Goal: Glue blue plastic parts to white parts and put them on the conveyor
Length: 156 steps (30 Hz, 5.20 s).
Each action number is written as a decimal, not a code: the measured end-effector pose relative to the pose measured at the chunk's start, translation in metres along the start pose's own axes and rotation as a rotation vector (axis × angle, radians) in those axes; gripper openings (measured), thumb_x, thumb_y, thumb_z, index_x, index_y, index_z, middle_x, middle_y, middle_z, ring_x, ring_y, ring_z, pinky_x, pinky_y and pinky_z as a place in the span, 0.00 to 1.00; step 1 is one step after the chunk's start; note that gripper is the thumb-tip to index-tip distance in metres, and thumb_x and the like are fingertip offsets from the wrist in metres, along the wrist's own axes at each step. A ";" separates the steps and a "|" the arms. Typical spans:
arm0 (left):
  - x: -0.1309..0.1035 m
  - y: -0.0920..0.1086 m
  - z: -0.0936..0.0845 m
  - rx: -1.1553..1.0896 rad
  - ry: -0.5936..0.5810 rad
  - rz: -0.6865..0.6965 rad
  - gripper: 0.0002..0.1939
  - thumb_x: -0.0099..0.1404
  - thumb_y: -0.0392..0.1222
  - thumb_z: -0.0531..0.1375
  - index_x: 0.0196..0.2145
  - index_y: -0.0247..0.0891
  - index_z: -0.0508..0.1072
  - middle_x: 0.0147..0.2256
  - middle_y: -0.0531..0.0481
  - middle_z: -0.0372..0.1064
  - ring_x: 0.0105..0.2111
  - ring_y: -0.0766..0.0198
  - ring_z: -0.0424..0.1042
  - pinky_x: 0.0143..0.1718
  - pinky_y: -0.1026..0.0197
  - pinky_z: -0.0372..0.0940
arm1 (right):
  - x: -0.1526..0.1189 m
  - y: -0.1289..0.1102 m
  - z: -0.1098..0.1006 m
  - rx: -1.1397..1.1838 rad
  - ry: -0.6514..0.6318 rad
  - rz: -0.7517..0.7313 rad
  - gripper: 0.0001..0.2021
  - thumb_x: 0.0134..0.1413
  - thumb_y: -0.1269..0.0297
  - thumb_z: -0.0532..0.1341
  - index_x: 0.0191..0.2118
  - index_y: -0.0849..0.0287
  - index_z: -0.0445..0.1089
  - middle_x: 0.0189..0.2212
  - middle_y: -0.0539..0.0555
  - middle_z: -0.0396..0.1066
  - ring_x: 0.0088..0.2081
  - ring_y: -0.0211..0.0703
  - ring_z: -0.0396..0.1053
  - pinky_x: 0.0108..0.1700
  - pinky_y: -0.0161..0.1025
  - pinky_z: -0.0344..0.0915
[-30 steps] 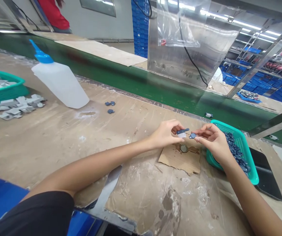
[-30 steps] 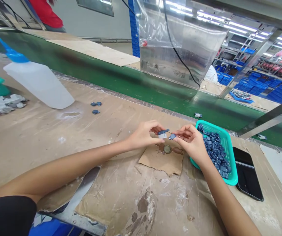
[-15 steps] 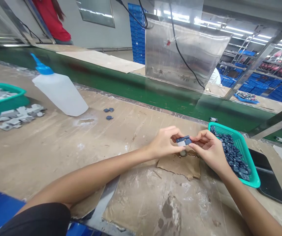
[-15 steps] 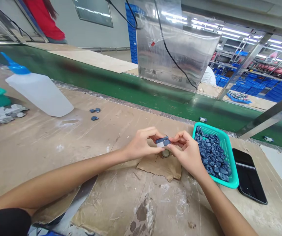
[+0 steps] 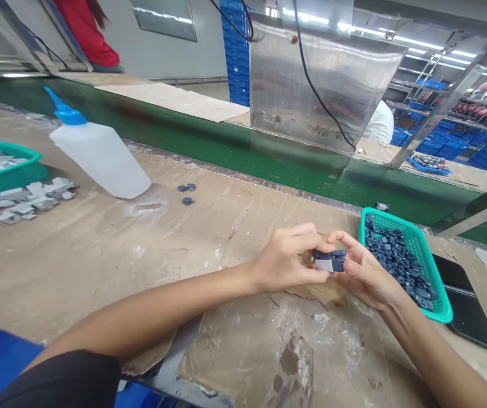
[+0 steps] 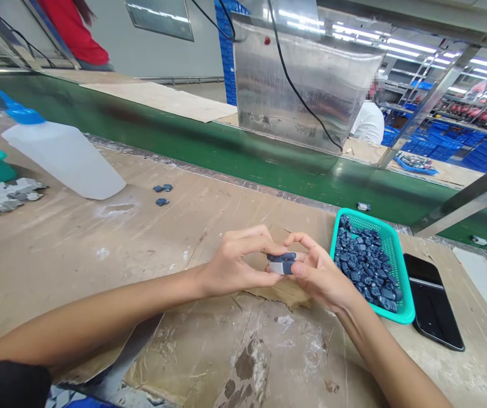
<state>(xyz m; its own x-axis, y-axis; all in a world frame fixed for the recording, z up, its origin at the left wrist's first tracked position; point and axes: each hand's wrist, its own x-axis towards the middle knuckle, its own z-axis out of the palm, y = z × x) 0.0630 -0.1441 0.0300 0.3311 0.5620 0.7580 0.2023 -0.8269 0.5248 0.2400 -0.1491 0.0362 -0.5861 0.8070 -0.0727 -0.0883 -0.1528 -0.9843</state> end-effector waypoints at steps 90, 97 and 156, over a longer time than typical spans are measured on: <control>0.051 -0.234 -0.025 0.636 -0.071 -0.465 0.25 0.43 0.19 0.46 0.30 0.37 0.75 0.38 0.47 0.66 0.40 0.60 0.64 0.43 0.58 0.62 | -0.011 -0.001 -0.113 -1.457 0.269 -0.137 0.11 0.51 0.61 0.48 0.33 0.58 0.65 0.25 0.53 0.68 0.22 0.44 0.64 0.25 0.38 0.59; 0.051 -0.233 -0.025 0.626 -0.082 -0.454 0.23 0.42 0.19 0.47 0.27 0.37 0.75 0.37 0.48 0.67 0.40 0.60 0.65 0.42 0.59 0.62 | -0.011 -0.002 -0.113 -1.452 0.273 -0.140 0.10 0.51 0.62 0.48 0.32 0.58 0.65 0.25 0.54 0.69 0.22 0.44 0.65 0.25 0.38 0.60; 0.054 -0.234 -0.027 0.649 -0.094 -0.500 0.26 0.45 0.20 0.48 0.36 0.40 0.74 0.42 0.49 0.66 0.45 0.63 0.65 0.49 0.62 0.61 | -0.011 0.004 -0.122 -1.474 0.281 -0.195 0.12 0.52 0.64 0.47 0.34 0.59 0.67 0.33 0.58 0.67 0.33 0.48 0.67 0.34 0.41 0.64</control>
<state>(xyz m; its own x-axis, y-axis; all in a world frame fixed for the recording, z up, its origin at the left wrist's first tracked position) 0.0092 0.0802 -0.0411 0.1303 0.8867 0.4436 0.8289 -0.3429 0.4420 0.3449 -0.0890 0.0135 -0.4775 0.8521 0.2144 0.8178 0.5202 -0.2462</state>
